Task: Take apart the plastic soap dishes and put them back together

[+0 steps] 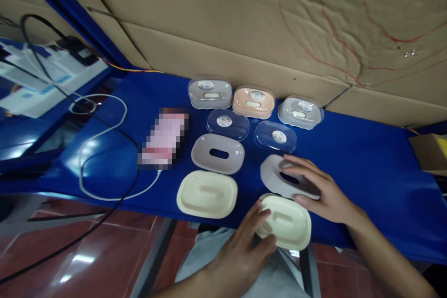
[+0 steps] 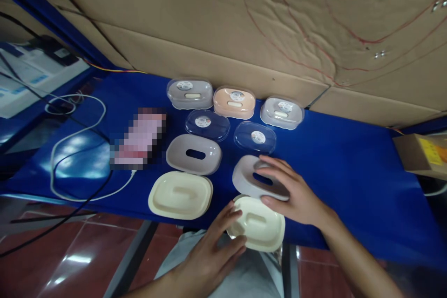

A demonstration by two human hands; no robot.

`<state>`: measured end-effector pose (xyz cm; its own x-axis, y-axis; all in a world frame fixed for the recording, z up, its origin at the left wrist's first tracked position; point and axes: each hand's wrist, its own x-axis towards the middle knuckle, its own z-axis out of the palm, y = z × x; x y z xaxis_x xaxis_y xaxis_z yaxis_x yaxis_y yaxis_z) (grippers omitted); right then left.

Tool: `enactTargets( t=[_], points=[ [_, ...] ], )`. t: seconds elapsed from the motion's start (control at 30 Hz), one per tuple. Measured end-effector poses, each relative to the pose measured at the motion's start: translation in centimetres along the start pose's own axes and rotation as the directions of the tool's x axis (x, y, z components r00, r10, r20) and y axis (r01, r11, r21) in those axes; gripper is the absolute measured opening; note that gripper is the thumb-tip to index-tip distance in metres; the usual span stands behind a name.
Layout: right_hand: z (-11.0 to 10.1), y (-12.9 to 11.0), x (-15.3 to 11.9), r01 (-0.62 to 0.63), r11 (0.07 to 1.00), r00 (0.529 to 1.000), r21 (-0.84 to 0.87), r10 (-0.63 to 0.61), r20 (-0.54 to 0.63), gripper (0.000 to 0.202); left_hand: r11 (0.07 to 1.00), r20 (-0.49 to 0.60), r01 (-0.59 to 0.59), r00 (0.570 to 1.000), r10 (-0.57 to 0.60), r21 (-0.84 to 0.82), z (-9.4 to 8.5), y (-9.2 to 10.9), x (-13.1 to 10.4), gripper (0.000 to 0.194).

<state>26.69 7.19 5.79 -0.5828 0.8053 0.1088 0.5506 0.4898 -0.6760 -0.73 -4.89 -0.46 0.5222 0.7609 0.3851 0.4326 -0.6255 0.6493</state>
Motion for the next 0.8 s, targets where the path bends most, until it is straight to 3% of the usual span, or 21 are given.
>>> enactTargets(
  t=[0.07, 0.17, 0.27, 0.37, 0.43, 0.53, 0.63, 0.8],
  points=[
    [1.2, -0.3, 1.0, 0.017, 0.982, 0.998, -0.186, -0.027, -0.051, 0.051, 0.989, 0.034, -0.063, 0.998, 0.059, 0.135, 0.0, 0.0, -0.2, 0.030],
    [2.6, -1.0, 2.4, 0.063, 0.941, 0.998, -0.332, -0.060, 0.018, 0.054, 0.962, 0.026, -0.100, 0.995, 0.097, 0.253, -0.1, 0.0, -0.2, 0.026],
    [2.7, -1.2, 3.6, 0.113, 0.927, 0.991, -0.357, -0.079, 0.107, 0.064, 0.946, -0.016, -0.094, 0.994, 0.104, 0.311, -0.4, 0.0, -0.2, 0.019],
    [1.3, -0.1, 4.7, 0.154, 0.934, 0.984, -0.323, -0.113, 0.141, 0.066, 0.940, -0.027, -0.110, 0.992, 0.125, 0.323, -0.7, 0.0, -0.1, 0.024],
    [-0.3, 1.6, 5.5, 0.124, 0.932, 0.992, -0.341, -0.106, 0.070, 0.060, 0.938, -0.001, -0.142, 0.989, 0.150, 0.316, -0.7, 0.1, 0.0, 0.029],
    [-3.1, 5.0, 6.9, -0.028, 0.879, 0.991, -0.476, -0.036, -0.126, 0.057, 0.931, 0.044, -0.155, 0.988, 0.149, 0.332, -0.4, 0.2, 0.4, 0.030],
    [-5.3, 8.0, 7.5, -0.158, 0.808, 0.977, -0.567, 0.045, -0.209, 0.062, 0.929, 0.032, -0.127, 0.992, 0.123, 0.347, 0.0, 0.1, 0.7, 0.024],
    [-5.7, 9.5, 6.1, -0.239, 0.768, 0.959, -0.594, 0.090, -0.268, 0.059, 0.939, -0.033, -0.057, 0.997, 0.072, 0.338, 0.1, -0.4, 0.9, 0.024]
  ],
)
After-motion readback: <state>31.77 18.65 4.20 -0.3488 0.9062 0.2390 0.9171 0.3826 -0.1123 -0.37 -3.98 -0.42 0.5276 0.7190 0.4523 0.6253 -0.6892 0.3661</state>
